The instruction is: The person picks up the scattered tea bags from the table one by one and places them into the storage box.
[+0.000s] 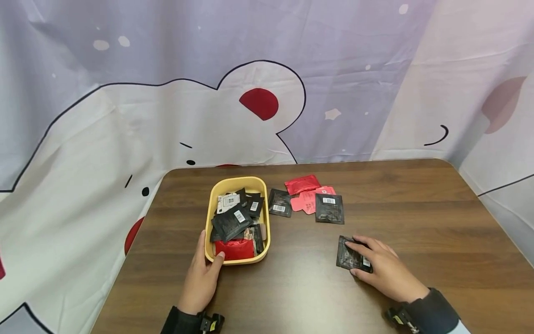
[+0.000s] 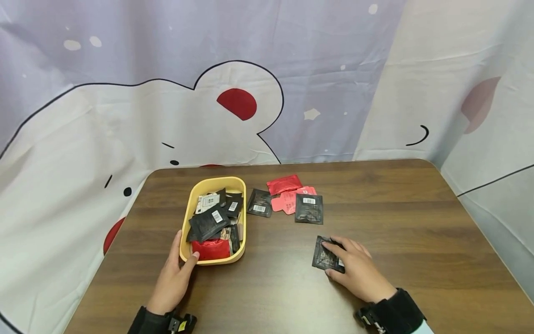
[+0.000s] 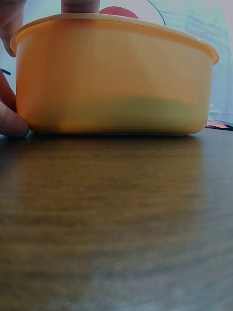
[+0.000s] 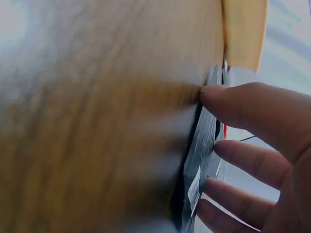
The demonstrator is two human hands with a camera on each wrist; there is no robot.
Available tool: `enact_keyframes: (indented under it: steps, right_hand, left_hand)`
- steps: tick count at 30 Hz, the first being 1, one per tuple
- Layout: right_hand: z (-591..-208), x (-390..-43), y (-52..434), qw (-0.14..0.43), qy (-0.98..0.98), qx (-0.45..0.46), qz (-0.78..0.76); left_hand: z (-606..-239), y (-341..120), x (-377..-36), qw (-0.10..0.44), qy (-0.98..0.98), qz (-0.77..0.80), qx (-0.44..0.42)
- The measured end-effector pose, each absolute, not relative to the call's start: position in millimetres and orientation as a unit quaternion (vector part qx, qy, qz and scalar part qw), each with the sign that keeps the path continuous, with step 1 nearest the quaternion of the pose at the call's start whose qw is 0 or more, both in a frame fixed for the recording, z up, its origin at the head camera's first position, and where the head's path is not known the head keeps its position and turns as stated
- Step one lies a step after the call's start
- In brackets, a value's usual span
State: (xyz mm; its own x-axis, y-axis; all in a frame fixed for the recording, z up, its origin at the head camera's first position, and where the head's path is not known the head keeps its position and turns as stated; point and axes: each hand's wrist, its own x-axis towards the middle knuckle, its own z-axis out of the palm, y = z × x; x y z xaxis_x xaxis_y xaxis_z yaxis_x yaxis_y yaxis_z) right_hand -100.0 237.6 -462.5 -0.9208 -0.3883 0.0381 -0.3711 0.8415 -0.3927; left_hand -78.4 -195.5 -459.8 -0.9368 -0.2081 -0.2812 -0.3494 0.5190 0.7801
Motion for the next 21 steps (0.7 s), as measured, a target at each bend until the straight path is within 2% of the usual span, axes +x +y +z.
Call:
enact_keyframes:
  steps: [13, 21]
  right_hand:
    - [-462.4, -100.2, 237.9, 0.026, 0.960, -0.196, -0.200]
    - [-462.4, -99.0, 234.6, 0.004, 0.959, -0.207, -0.195]
  left_hand:
    - [-458.9, -194.5, -78.9, 0.077, 0.867, 0.466, -0.161]
    - [-459.6, -194.8, -78.7, 0.077, 0.866, 0.466, -0.162]
